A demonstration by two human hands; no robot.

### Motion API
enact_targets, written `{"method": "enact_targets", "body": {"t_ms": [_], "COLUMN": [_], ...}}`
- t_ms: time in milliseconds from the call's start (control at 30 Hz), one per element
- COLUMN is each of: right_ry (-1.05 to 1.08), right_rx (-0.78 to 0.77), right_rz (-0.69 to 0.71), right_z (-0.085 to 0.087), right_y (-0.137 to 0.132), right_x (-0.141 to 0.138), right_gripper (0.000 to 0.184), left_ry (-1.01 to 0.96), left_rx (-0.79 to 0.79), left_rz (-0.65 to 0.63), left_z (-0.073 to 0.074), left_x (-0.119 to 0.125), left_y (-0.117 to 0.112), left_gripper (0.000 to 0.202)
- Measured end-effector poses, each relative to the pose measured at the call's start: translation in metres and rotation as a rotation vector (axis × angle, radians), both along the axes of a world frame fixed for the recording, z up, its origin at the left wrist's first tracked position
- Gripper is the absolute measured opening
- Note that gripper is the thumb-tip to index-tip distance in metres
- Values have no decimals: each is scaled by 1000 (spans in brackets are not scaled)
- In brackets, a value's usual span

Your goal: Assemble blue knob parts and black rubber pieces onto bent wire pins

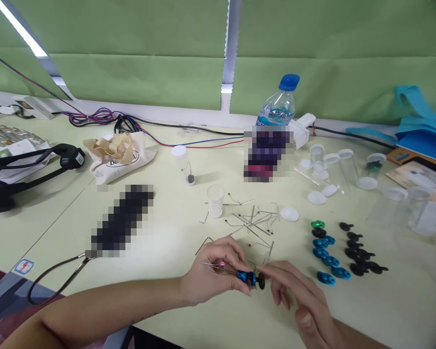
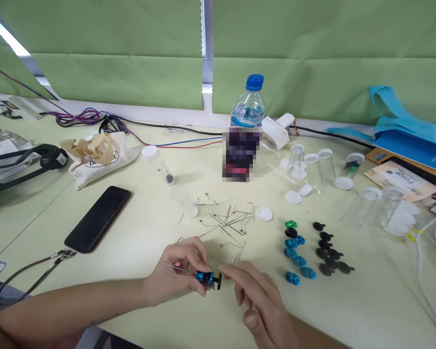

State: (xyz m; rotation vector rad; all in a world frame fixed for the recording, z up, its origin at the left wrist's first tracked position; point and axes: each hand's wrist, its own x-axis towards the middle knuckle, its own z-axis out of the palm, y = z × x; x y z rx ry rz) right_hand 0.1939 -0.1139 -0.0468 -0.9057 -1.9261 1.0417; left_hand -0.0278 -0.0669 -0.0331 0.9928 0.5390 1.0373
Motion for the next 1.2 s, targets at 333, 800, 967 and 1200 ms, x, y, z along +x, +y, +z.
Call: {"method": "enact_targets", "body": {"t_ms": [333, 800, 967, 1200], "right_ry": [-1, 17, 25, 3], "right_rx": [30, 118, 116, 142], "right_rz": [-12, -67, -122, -86], "right_z": [4, 4, 4, 5], "right_y": [2, 11, 11, 9], "right_x": [-3, -14, -17, -16], "right_gripper": [59, 53, 52, 51], "left_ry": [-2, -21, -18, -10], "left_rx": [-10, 66, 115, 131], "left_rz": [1, 88, 89, 28], "left_z": [-3, 1, 3, -1], "left_x": [0, 5, 2, 0], "left_y": [-1, 7, 6, -1], "left_gripper": [33, 27, 26, 28]}}
